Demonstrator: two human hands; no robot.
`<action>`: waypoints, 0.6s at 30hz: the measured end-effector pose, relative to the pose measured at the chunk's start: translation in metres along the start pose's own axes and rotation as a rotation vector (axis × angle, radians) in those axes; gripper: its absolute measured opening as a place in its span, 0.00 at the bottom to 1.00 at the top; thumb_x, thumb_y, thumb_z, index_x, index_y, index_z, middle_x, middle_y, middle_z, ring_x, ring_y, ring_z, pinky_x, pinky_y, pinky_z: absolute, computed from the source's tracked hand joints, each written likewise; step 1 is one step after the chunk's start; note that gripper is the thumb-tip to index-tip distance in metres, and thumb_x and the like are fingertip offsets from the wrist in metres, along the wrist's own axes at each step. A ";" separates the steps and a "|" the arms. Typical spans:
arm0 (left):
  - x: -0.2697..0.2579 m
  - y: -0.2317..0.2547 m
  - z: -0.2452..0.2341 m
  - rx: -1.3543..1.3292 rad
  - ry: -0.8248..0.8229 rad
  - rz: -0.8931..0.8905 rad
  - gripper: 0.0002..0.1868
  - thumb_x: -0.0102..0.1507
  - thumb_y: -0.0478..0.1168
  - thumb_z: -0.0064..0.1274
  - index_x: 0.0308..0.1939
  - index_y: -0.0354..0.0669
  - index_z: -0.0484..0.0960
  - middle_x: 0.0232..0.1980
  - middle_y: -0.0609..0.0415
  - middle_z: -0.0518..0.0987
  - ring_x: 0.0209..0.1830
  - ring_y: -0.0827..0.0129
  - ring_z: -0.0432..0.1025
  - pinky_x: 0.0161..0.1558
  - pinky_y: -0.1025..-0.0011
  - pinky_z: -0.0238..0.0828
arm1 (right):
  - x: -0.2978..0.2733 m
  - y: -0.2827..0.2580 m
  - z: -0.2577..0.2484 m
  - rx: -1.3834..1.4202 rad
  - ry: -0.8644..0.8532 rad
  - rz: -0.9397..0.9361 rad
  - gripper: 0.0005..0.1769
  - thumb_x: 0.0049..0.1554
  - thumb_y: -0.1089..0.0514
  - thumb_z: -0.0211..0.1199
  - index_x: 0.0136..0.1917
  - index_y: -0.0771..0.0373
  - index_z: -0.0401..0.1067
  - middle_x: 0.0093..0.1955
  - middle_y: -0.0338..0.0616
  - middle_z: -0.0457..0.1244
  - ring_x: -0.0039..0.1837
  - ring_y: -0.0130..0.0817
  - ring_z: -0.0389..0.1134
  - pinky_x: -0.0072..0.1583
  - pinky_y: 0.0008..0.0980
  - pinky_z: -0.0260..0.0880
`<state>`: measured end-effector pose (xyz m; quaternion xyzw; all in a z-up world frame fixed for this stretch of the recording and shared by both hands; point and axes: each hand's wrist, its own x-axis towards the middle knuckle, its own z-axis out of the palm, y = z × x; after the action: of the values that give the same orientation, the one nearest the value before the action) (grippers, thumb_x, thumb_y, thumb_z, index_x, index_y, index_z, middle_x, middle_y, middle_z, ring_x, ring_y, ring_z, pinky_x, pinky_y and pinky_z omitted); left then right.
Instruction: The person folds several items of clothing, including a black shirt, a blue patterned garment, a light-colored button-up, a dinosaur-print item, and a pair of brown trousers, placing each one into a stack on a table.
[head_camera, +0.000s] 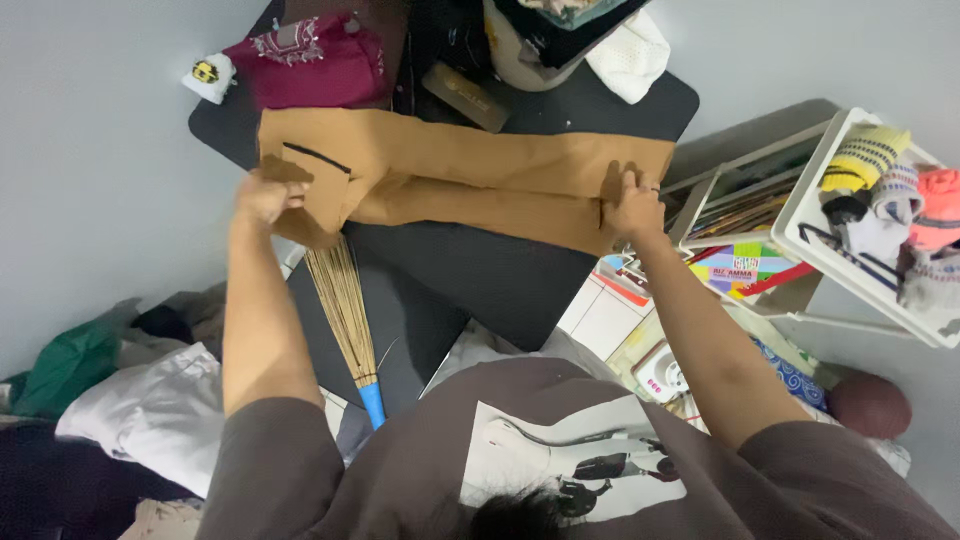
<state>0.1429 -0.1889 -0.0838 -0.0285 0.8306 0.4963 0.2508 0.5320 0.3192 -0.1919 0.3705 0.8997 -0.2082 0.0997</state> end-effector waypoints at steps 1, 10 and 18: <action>0.002 -0.008 0.001 0.002 -0.002 0.000 0.38 0.57 0.25 0.63 0.67 0.21 0.62 0.51 0.41 0.81 0.41 0.63 0.81 0.38 0.74 0.81 | -0.006 -0.002 0.005 0.016 0.030 -0.031 0.40 0.53 0.51 0.67 0.75 0.60 0.57 0.77 0.59 0.50 0.75 0.60 0.56 0.67 0.58 0.63; 0.008 -0.036 0.018 0.204 0.241 0.048 0.34 0.52 0.25 0.60 0.62 0.20 0.69 0.42 0.36 0.82 0.40 0.50 0.80 0.35 0.59 0.75 | -0.064 -0.058 0.025 0.218 0.121 -0.323 0.38 0.48 0.53 0.72 0.69 0.60 0.61 0.71 0.66 0.52 0.72 0.68 0.53 0.70 0.56 0.56; -0.064 0.028 0.027 0.618 0.511 0.749 0.08 0.63 0.35 0.54 0.43 0.42 0.88 0.48 0.42 0.82 0.49 0.44 0.77 0.50 0.56 0.72 | -0.093 -0.118 0.033 0.404 0.151 -0.467 0.35 0.50 0.59 0.72 0.68 0.57 0.63 0.69 0.62 0.55 0.71 0.66 0.54 0.69 0.54 0.59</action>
<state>0.2007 -0.1646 -0.0427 0.2244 0.9256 0.2619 -0.1559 0.5145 0.1708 -0.1548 0.1806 0.9058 -0.3717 -0.0935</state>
